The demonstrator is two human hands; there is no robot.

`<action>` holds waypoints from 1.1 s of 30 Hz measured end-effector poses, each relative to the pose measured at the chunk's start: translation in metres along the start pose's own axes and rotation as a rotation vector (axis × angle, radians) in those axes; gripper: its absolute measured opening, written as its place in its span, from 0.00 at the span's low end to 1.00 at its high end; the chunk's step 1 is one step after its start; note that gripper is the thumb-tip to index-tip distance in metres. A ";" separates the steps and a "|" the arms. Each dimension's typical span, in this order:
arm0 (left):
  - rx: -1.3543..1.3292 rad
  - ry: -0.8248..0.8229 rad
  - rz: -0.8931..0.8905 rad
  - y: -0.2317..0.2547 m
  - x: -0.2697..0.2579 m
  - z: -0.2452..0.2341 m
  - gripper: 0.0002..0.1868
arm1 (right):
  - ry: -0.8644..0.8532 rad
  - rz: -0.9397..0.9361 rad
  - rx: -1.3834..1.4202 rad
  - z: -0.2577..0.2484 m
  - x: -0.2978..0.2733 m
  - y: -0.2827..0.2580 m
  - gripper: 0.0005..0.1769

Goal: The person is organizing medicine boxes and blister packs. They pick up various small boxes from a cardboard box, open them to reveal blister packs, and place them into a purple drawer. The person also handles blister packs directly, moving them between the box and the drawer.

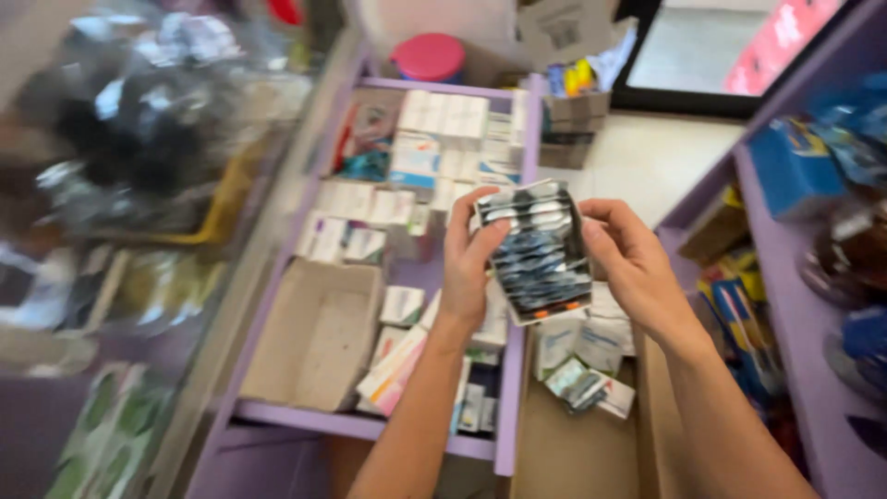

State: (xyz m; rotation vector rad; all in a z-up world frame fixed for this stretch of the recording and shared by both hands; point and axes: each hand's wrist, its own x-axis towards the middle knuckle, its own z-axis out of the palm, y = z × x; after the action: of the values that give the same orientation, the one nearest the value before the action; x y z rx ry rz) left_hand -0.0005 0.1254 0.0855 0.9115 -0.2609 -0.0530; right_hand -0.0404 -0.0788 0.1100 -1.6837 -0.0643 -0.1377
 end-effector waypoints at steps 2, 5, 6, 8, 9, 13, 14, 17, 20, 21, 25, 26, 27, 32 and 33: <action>0.042 0.020 0.038 0.017 -0.008 -0.023 0.24 | -0.053 0.001 -0.051 0.028 -0.001 -0.022 0.21; 0.207 0.049 0.033 0.039 -0.017 -0.061 0.26 | -0.139 -0.135 -0.210 0.068 0.003 -0.043 0.29; 0.337 0.066 -0.008 0.045 -0.020 -0.073 0.28 | -0.179 -0.270 -0.309 0.080 0.004 -0.048 0.34; 0.363 0.061 0.069 0.060 -0.034 -0.089 0.30 | -0.242 -0.334 -0.335 0.104 0.008 -0.046 0.33; 0.388 0.038 0.140 0.066 -0.040 -0.095 0.33 | -0.288 -0.397 -0.364 0.114 0.009 -0.045 0.32; 0.171 0.104 0.028 0.074 -0.062 -0.123 0.38 | -0.360 -0.386 -0.354 0.149 0.026 -0.024 0.31; 0.158 0.119 0.042 0.074 -0.065 -0.132 0.37 | -0.392 -0.351 -0.342 0.158 0.030 -0.020 0.32; 0.111 0.154 0.073 0.077 -0.074 -0.148 0.35 | -0.456 -0.260 -0.288 0.177 0.033 -0.003 0.32; 0.134 0.196 0.126 0.075 -0.078 -0.167 0.34 | -0.497 -0.208 -0.220 0.194 0.038 0.007 0.33; 0.182 0.225 0.138 0.069 -0.084 -0.173 0.34 | -0.507 -0.185 -0.197 0.197 0.036 0.011 0.33; 0.683 0.256 0.347 0.073 -0.089 -0.169 0.33 | -0.556 -0.141 -0.104 0.194 0.040 0.025 0.33; 0.722 0.242 0.383 0.070 -0.088 -0.171 0.34 | -0.574 -0.171 -0.076 0.193 0.042 0.023 0.33; 0.758 0.225 0.415 0.066 -0.088 -0.171 0.36 | -0.589 -0.197 -0.050 0.191 0.042 0.021 0.33; 0.554 0.216 0.305 0.062 -0.085 -0.171 0.37 | -0.555 -0.323 -0.105 0.184 0.041 0.029 0.30; 0.504 0.183 0.275 0.059 -0.087 -0.172 0.39 | -0.516 -0.382 -0.139 0.183 0.038 0.029 0.29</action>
State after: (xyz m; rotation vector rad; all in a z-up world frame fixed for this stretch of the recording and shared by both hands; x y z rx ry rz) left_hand -0.0457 0.3082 0.0138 1.3639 -0.2305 0.3636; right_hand 0.0109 0.0974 0.0655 -1.7943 -0.7802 0.0110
